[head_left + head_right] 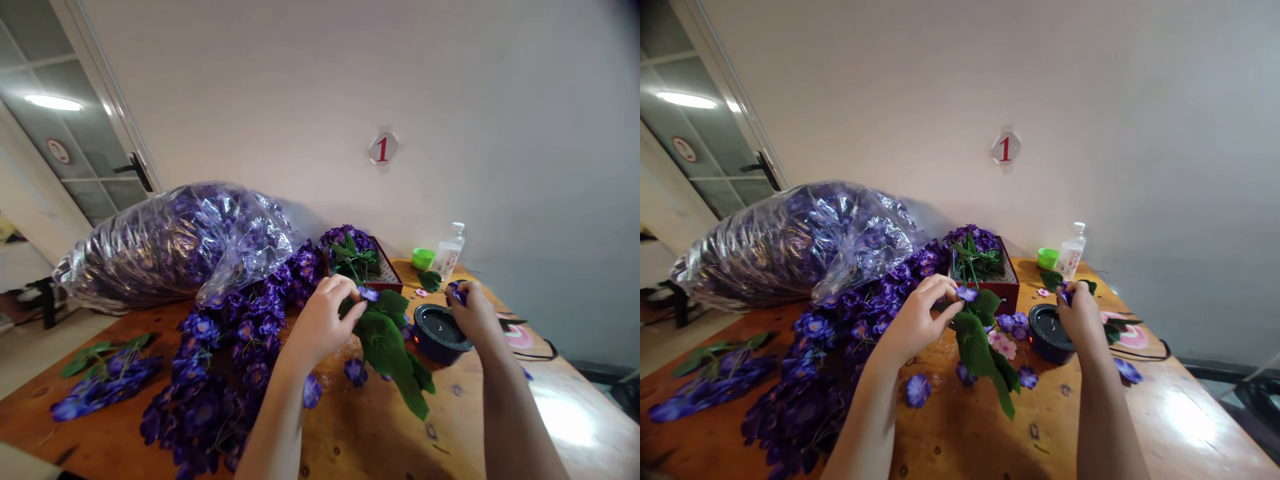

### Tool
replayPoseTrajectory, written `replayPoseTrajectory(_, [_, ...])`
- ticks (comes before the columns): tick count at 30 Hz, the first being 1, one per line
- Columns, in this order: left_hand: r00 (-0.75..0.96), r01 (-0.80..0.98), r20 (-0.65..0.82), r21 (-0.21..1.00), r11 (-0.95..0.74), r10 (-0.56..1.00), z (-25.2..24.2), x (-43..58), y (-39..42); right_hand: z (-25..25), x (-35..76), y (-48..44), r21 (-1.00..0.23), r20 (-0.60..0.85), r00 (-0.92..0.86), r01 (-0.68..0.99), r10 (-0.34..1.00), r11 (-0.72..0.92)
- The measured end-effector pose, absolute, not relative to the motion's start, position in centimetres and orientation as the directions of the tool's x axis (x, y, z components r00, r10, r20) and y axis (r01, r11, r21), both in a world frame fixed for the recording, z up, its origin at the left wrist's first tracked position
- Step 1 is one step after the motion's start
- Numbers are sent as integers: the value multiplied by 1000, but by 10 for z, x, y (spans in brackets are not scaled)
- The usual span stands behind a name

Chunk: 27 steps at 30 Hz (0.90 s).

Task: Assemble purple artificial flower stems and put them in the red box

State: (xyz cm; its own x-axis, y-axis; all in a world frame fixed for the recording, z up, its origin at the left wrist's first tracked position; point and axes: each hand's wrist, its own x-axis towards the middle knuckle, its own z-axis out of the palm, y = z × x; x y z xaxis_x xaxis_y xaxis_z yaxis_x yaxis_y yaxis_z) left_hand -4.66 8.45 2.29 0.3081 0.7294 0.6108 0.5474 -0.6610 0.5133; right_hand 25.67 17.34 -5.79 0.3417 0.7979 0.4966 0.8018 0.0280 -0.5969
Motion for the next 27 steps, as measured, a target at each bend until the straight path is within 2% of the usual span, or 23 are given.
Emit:
replayPoseTrajectory(4, [285,532,606,545,-648,743,22,-46,84,-51,254,169,-619,485,323,783,812,59])
replayPoseTrajectory(10, [318,445,619,572,-690,718,22,-45,84,-44,250,164,-605,567,383,794,729,54])
replayPoseTrajectory(13, [320,472,643,528,-706,695,22,-44,86,-43,250,163,-624,549,406,781,731,34])
replayPoseTrajectory(18, [278,491,706,479,-728,652,22,-43,87,-45,249,165,-651,550,384,754,741,92])
replayPoseTrajectory(27, [250,386,715,544,-745,652,16,-41,94,-48,256,167,-690,533,415,718,737,95])
